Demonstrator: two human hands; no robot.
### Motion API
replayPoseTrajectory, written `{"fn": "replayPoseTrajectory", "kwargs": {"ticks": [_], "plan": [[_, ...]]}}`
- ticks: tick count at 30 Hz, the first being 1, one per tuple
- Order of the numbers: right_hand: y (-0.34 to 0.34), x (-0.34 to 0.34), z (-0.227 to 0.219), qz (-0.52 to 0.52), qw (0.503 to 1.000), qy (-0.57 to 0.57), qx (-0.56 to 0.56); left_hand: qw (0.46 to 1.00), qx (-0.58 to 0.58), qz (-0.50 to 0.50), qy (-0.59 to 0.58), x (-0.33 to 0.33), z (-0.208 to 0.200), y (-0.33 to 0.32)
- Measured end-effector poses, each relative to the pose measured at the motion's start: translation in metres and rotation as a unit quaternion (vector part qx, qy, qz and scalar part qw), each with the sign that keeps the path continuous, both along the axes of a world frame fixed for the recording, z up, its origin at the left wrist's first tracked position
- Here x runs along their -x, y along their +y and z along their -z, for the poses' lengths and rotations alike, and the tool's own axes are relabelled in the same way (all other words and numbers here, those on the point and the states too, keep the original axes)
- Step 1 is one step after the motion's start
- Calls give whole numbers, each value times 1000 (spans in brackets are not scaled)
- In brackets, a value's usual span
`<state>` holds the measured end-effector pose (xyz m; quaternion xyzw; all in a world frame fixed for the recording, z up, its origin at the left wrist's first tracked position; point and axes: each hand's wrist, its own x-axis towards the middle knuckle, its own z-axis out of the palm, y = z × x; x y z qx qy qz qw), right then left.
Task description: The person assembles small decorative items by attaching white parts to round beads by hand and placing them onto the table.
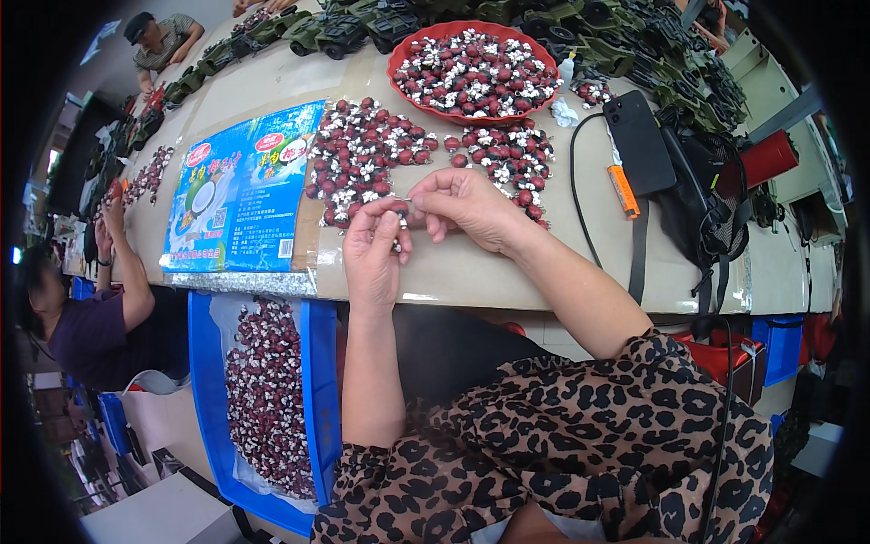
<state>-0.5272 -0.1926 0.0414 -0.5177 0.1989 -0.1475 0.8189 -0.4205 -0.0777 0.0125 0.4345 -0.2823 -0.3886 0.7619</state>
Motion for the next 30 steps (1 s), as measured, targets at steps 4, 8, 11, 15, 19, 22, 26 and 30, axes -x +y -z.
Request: {"fn": "replayPoseTrajectory", "kwargs": {"ticks": [4, 8, 11, 15, 19, 22, 26, 30], "plan": [[-3, -2, 2, 54, 996, 19, 62, 973, 64, -53, 214, 0, -16, 4], [0, -9, 7, 62, 991, 40, 112, 964, 129, -16, 231, -6, -2, 9], [7, -16, 8, 53, 979, 99, 173, 954, 176, 0, 244, -10, 2, 11], [10, -24, 23, 72, 849, 58, 520, 970, 79, 2, -228, 9, 7, 7], [3, -28, 17, 33, 817, 111, 565, 947, -42, 16, -320, 22, -8, 10], [7, -34, 10, 7, 811, 116, 573, 956, -42, 2, -289, 19, -3, 12], [0, -32, 18, 16, 840, 95, 535, 971, -64, 13, -232, 19, -5, 10], [-1, -27, 14, 24, 861, 45, 507, 970, -57, 1, -236, 19, -4, 9]]}}
